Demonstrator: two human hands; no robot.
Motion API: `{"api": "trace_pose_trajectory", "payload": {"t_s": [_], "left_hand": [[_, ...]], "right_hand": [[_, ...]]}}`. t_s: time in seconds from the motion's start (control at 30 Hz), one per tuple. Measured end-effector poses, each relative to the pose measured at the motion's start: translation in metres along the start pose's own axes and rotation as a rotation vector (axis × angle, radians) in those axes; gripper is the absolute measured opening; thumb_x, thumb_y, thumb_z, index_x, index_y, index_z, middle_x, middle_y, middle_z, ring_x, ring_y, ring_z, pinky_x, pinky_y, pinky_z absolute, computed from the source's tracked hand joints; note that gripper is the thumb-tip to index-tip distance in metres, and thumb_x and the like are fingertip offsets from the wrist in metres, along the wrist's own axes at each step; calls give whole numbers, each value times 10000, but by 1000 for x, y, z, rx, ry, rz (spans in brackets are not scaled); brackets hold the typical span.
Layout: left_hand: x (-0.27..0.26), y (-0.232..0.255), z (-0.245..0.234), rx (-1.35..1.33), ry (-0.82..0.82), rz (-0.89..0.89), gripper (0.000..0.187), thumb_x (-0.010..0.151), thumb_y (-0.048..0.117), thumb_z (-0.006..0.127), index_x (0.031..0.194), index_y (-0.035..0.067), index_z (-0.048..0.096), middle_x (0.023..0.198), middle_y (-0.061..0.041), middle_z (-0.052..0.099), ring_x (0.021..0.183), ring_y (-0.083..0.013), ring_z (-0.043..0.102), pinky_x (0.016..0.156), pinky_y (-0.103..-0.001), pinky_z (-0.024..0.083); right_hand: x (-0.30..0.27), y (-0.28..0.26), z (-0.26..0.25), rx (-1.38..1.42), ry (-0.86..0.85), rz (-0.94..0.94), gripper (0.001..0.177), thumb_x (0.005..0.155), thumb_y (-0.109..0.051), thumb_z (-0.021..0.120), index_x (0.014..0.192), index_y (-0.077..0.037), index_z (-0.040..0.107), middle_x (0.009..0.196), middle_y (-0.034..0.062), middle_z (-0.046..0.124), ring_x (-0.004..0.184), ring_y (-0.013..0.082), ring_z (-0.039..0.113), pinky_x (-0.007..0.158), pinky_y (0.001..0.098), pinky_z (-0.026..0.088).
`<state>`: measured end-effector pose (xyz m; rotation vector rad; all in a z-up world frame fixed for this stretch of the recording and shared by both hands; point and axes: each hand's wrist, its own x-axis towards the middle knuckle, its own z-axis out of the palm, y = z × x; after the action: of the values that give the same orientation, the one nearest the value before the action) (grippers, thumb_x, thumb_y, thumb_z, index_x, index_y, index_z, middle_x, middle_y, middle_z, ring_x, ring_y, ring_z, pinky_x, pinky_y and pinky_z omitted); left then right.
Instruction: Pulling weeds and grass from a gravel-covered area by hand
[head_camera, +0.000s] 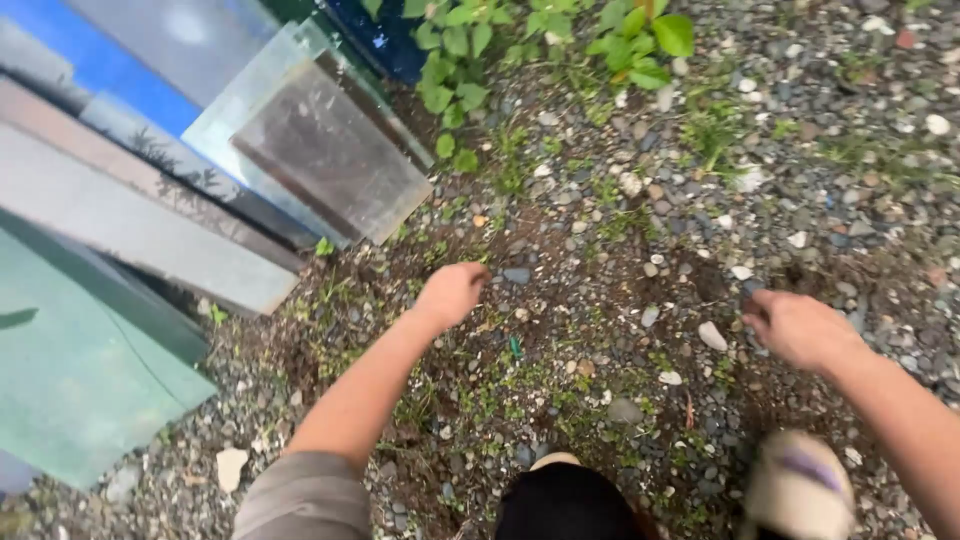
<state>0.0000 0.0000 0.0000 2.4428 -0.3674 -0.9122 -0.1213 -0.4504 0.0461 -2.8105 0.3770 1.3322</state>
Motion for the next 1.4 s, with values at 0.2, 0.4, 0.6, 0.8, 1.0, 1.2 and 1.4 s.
{"api": "trace_pose_trajectory", "payload": {"t_s": [0.2,0.4,0.6,0.8,1.0,1.2,1.4], "left_hand": [[107,32,113,217,-184,215,269,978,215,511,1133,136,716,1135,-124,744,1070,-358,707,927,-481,582],[165,112,160,104,-43,265,426,1053,162,360,1428,122,559,1509,-112,549,1225,-399,634,1027,-540,531],[175,173,133,318,-86,26,592,1102,159,350,1652,88,142,1742,-86,21,1279,-411,568,997,-497,563],[241,137,208,901,706,120,336,978,180,432,1145,-38,626,1031,-152,612,780,-164,693,531,-217,592],[297,89,277,897,680,26,285,857,-7,544,1059,-144,691,708,-306,588,578,-370,599,519,-490,521],[275,94,223,334,55,-129,253,958,263,535,866,57,650,778,-197,714,738,-392,749,569,-498,606],[231,139,216,-164,311,-312,341,988,241,502,837,-11,676,754,-246,702,797,-476,718,693,-548,577]], "right_hand": [[71,11,-16,11,192,-65,354,1004,-425,480,1180,-233,719,1138,75,765,1132,295,729,952,467,595],[175,15,-8,95,365,-153,249,1001,-304,494,1032,-152,689,979,104,712,997,316,726,823,469,601],[208,26,-47,51,366,-265,484,1001,-142,384,1472,-153,493,1608,37,446,1248,354,634,972,525,559],[266,18,-59,-221,293,-347,572,944,-44,469,1509,-132,459,1597,82,420,1200,389,648,942,580,559],[350,-1,9,-439,945,-237,258,963,-115,446,1025,15,661,946,270,605,755,434,614,600,600,437],[370,-8,-6,-497,376,-196,234,897,-114,506,958,1,701,800,231,616,624,359,544,505,465,379],[345,37,-35,-27,307,-354,258,873,-219,537,908,-83,753,849,126,777,855,343,771,670,512,576]]}}
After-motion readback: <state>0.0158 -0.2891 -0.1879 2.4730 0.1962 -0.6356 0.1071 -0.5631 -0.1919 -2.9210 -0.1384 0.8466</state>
